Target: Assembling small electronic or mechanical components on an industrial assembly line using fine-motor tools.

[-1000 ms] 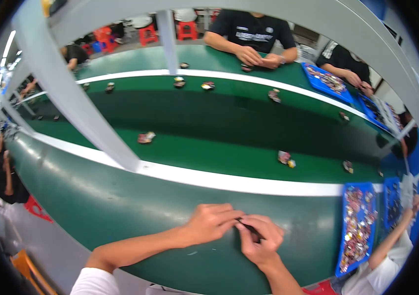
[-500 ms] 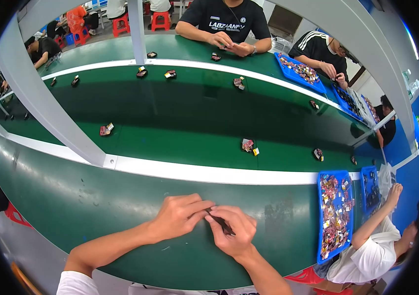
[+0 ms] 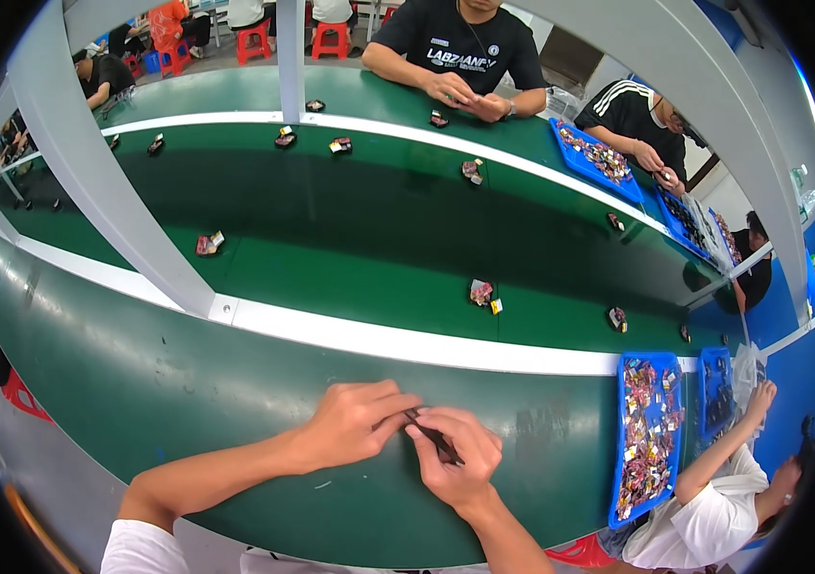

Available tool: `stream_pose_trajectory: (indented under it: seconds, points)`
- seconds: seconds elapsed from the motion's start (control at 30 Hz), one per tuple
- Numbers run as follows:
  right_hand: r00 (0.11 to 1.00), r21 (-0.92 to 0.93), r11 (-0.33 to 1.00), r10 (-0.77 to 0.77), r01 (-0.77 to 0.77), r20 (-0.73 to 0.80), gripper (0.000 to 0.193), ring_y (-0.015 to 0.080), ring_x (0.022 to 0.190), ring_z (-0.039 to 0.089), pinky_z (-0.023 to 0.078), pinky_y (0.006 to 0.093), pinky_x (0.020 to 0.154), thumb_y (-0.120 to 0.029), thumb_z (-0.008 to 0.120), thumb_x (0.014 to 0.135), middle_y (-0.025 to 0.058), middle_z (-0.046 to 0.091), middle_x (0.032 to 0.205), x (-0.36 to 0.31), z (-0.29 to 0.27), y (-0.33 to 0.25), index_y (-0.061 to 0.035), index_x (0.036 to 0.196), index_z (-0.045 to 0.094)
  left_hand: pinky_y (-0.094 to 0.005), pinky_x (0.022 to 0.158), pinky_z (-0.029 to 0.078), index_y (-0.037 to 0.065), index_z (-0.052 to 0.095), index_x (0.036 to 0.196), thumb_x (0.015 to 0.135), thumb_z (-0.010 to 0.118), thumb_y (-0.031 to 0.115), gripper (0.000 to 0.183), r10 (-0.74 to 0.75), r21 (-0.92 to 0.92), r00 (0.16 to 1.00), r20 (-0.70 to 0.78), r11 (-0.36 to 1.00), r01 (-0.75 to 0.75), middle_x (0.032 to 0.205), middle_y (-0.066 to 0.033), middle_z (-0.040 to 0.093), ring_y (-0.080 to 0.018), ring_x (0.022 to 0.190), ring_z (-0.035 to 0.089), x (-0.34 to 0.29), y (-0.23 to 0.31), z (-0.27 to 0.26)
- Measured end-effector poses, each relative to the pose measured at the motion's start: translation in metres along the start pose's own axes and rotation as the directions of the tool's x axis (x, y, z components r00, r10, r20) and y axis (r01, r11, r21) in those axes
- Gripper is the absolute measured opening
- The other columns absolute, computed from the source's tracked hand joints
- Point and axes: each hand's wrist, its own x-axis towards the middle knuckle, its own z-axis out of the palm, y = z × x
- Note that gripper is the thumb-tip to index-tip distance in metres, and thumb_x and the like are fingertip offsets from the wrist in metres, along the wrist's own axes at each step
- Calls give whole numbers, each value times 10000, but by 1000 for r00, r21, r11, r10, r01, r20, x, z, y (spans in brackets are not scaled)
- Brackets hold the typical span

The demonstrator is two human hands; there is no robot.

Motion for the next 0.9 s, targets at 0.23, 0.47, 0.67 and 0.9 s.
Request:
stream_pose_trajectory:
  seconds: [0.23, 0.47, 0.67, 0.9]
  points:
    - [996, 8, 996, 85, -85, -9, 226, 153, 520, 612, 436, 248, 437, 39, 840, 701, 83, 752, 861, -3, -7, 1, -28, 877, 714, -372, 524, 508, 70, 746, 1010, 819, 734, 36, 194, 6, 12, 1000, 16, 1000, -6, 794, -54, 653, -264, 606, 645, 3, 2, 8]
    - [997, 22, 997, 76, -76, -21, 199, 165, 514, 609, 458, 259, 446, 5, 839, 728, 80, 748, 869, -1, -17, 7, -40, 881, 720, -368, 512, 498, 58, 743, 1007, 816, 728, 2, 200, -12, 8, 999, 36, 1000, 12, 786, -69, 655, -263, 594, 648, 11, 9, 13]
    - [998, 9, 998, 61, -61, 5, 232, 122, 541, 631, 463, 231, 455, 34, 842, 740, 106, 752, 878, -2, -28, 8, -17, 918, 702, -358, 509, 502, 45, 739, 1005, 816, 721, -14, 199, -29, -6, 998, 54, 1000, 29, 794, -72, 662, -251, 589, 653, 14, 16, 18]
    - [999, 37, 998, 50, -49, -3, 227, 115, 524, 607, 444, 229, 445, 35, 843, 737, 104, 753, 876, -1, -27, 9, -19, 908, 704, -357, 515, 505, 50, 741, 1004, 819, 720, -6, 195, -36, 25, 998, 50, 999, 35, 792, -71, 657, -249, 592, 652, 13, 17, 19]
